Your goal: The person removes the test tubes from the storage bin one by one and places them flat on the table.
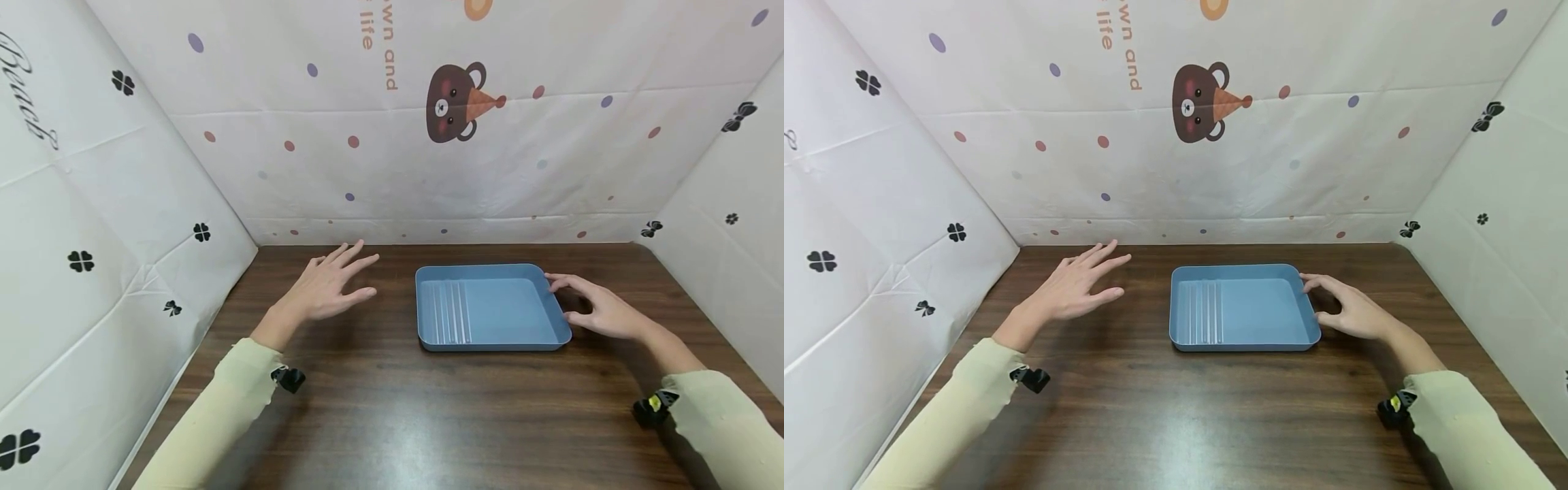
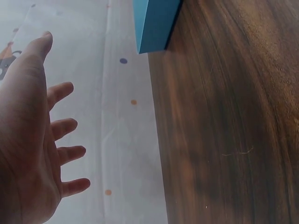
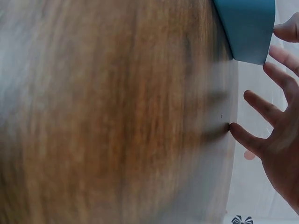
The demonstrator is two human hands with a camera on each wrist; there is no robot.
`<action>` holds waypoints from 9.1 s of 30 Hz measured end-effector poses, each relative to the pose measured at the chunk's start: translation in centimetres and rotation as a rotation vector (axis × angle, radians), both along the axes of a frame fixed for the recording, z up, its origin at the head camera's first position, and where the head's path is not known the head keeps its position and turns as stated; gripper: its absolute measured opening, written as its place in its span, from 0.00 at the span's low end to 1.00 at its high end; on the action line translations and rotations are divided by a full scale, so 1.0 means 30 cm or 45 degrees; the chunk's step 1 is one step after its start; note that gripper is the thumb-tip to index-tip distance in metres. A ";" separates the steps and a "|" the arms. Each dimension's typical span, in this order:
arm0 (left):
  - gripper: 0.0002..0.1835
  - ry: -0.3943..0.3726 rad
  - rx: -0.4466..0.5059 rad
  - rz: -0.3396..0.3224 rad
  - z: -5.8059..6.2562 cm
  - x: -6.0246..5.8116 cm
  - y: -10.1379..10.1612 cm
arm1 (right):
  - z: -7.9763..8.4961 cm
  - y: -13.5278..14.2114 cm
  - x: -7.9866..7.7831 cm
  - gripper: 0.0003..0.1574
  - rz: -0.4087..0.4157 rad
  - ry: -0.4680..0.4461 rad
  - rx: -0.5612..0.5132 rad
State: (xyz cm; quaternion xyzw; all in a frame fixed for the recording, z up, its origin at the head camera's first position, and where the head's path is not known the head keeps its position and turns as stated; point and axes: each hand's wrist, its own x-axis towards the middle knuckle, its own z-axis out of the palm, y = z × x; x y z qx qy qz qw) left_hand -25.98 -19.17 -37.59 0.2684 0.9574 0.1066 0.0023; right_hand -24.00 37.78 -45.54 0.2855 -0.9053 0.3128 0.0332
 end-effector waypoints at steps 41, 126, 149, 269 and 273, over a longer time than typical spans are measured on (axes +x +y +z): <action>0.40 -0.056 0.050 -0.086 0.035 0.003 0.105 | -0.010 0.015 0.016 0.34 0.033 0.036 0.031; 0.29 -0.169 -0.207 -0.063 0.010 -0.084 0.467 | -0.007 0.026 0.012 0.38 0.049 -0.079 0.056; 0.25 -0.126 -0.395 -0.115 -0.058 -0.069 0.507 | -0.014 0.029 0.010 0.38 0.016 -0.081 0.078; 0.29 -0.113 -0.433 -0.166 -0.138 -0.070 0.537 | -0.020 0.024 0.017 0.38 0.054 -0.105 0.004; 0.28 -0.099 -0.414 -0.164 -0.138 -0.069 0.535 | -0.019 0.023 0.018 0.38 0.050 -0.107 0.010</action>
